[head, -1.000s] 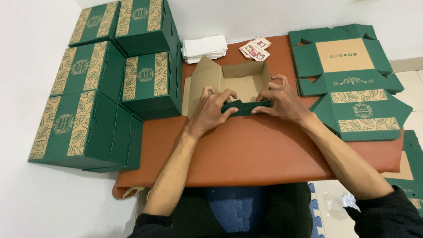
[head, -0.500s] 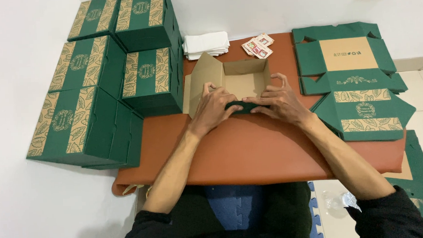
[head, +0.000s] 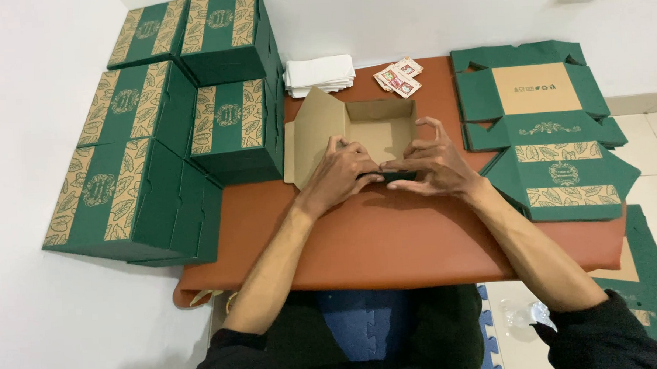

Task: Folding flat cardboard templates into boxes, applying stickers to the interior, and stacking the completed boxes.

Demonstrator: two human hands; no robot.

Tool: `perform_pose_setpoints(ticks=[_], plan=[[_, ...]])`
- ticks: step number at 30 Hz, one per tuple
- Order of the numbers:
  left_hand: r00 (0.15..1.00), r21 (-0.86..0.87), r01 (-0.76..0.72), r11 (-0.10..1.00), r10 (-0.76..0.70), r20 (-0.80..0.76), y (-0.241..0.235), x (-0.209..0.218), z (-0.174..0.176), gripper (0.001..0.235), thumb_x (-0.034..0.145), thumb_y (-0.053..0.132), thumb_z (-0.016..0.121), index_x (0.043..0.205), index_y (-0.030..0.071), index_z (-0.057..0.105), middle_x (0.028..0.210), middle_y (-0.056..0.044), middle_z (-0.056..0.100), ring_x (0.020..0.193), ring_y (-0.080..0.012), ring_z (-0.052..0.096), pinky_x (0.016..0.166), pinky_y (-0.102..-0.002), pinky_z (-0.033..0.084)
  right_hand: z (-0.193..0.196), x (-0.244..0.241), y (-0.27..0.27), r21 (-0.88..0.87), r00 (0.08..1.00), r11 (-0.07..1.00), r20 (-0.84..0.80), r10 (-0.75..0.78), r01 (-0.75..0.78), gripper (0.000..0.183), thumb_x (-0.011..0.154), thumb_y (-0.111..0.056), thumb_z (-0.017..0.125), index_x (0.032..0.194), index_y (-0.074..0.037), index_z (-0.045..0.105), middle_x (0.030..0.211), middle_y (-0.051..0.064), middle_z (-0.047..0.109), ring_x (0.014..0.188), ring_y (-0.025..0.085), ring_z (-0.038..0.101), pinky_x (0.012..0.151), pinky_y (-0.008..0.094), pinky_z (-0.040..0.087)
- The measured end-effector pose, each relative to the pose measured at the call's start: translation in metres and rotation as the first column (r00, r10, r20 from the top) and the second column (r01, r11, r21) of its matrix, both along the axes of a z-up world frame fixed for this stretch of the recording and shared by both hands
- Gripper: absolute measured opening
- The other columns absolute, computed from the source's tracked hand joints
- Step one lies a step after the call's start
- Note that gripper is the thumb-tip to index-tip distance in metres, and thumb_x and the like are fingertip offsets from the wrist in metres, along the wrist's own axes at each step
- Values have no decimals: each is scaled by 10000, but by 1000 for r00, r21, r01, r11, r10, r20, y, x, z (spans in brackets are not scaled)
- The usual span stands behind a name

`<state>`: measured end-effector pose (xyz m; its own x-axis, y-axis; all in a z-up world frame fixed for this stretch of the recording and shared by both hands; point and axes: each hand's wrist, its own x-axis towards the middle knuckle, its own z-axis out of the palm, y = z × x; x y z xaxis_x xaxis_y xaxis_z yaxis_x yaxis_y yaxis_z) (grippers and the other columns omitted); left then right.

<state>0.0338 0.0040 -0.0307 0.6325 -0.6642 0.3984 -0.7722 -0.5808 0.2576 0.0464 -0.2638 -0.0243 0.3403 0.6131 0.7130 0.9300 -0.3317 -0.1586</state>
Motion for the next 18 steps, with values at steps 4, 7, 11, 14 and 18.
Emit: perform_pose_setpoints(ticks=[4,7,11,14,18], plan=[[988,18,134,991,-132,-77,13,-15,32,62,981,253,808,1036,241,833,904,21,811,1116,-201,704,1145,-568,294,-6,18,-16,112,999,993,25,31,-34,402,1062,-452,648,1251,-141,818,917,41,818,932,219,744,1192,620,329],[954,-4,195,981,-191,-229,23,-17,39,213,946,145,771,1087,288,844,940,4,816,1199,-248,675,1182,-658,215,-9,26,-26,126,998,991,39,-39,33,432,1092,-445,563,1189,-141,854,1012,91,807,1014,273,721,1182,578,360],[923,7,236,972,-221,-314,38,-3,22,327,793,101,632,869,346,835,945,86,798,1279,-227,638,1217,-735,128,3,20,-22,219,1000,976,-1,8,-8,500,1118,-423,438,1150,-136,847,1167,110,783,1015,266,688,1089,516,417],[895,-24,269,963,-259,-363,44,-3,25,412,760,-3,555,729,315,816,957,89,780,1306,-246,625,1239,-782,45,3,23,-25,251,1000,968,16,5,-9,540,1097,-407,400,1129,-90,837,1179,149,770,972,297,676,1001,499,465],[896,-53,245,968,-248,-368,48,2,18,465,770,-86,554,703,290,819,958,62,765,1283,-261,640,1246,-797,-11,-6,27,-29,231,994,967,-44,-100,107,504,1106,-346,425,1216,-39,811,1147,198,726,919,345,646,913,498,482]])
